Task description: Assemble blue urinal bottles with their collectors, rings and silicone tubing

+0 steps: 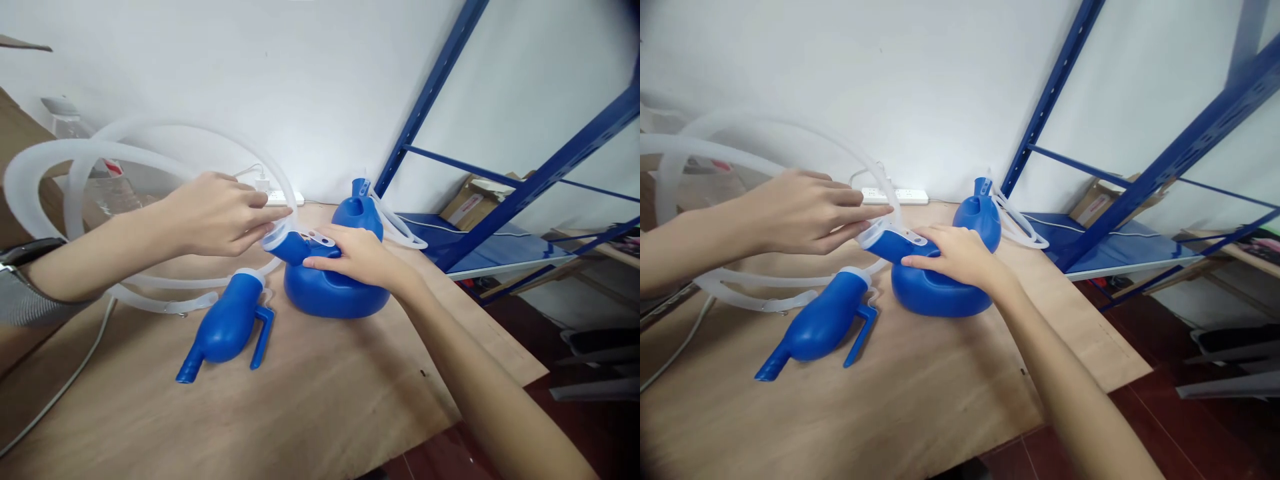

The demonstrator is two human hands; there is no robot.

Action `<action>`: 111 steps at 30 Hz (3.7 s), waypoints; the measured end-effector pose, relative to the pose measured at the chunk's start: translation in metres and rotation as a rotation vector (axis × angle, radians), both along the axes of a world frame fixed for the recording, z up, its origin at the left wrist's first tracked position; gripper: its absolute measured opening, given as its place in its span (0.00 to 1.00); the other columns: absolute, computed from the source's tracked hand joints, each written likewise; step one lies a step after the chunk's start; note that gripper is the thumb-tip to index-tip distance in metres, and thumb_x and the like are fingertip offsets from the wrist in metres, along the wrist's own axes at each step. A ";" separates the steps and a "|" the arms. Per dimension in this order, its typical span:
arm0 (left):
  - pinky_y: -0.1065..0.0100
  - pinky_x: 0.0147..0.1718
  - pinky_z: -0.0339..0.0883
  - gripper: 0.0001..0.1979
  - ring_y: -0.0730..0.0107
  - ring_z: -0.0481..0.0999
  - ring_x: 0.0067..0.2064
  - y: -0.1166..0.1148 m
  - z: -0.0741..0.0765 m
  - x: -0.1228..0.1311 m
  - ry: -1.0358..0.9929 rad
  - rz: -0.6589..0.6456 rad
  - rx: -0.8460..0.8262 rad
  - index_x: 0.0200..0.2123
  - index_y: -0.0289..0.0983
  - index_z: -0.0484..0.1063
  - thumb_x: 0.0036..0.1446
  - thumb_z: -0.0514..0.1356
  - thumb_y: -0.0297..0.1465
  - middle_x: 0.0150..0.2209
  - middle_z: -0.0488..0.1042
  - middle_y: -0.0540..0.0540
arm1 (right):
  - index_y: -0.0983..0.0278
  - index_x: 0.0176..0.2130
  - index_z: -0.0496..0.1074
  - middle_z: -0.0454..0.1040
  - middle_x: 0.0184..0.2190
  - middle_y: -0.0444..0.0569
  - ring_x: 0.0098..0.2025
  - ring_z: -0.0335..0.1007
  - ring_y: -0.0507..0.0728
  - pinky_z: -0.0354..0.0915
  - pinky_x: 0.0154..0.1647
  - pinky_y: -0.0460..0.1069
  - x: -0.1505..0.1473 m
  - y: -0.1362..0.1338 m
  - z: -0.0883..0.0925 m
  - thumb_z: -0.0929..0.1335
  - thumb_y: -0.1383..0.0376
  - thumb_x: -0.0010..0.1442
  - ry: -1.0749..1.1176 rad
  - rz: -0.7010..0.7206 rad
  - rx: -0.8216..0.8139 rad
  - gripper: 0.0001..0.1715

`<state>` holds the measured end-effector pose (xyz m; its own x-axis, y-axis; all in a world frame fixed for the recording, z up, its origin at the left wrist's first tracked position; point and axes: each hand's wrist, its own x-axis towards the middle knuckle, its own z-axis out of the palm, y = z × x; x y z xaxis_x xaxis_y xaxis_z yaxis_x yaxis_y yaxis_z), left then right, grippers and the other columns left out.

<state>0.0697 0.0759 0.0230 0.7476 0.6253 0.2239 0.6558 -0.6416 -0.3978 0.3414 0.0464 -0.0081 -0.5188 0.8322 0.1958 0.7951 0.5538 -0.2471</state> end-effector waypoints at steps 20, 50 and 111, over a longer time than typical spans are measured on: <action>0.54 0.43 0.68 0.28 0.45 0.78 0.54 -0.017 -0.033 0.018 -0.342 0.053 0.088 0.46 0.36 0.77 0.74 0.38 0.40 0.57 0.76 0.32 | 0.53 0.52 0.79 0.84 0.43 0.47 0.44 0.81 0.66 0.72 0.48 0.58 -0.020 0.020 0.018 0.74 0.37 0.56 -0.073 0.083 -0.327 0.33; 0.57 0.36 0.63 0.33 0.43 0.81 0.42 -0.021 -0.030 0.036 -0.447 0.394 -0.173 0.43 0.39 0.76 0.71 0.36 0.51 0.37 0.83 0.37 | 0.57 0.68 0.70 0.76 0.61 0.58 0.59 0.74 0.75 0.70 0.57 0.62 -0.017 0.008 0.015 0.69 0.25 0.48 -0.176 -0.006 -0.270 0.62; 0.63 0.34 0.64 0.11 0.61 0.78 0.36 -0.005 -0.037 0.040 -0.697 -0.113 -0.296 0.36 0.40 0.78 0.60 0.56 0.35 0.35 0.82 0.48 | 0.58 0.59 0.78 0.74 0.65 0.46 0.68 0.69 0.65 0.59 0.71 0.59 -0.007 0.015 0.009 0.57 0.53 0.74 -0.016 0.090 -0.293 0.29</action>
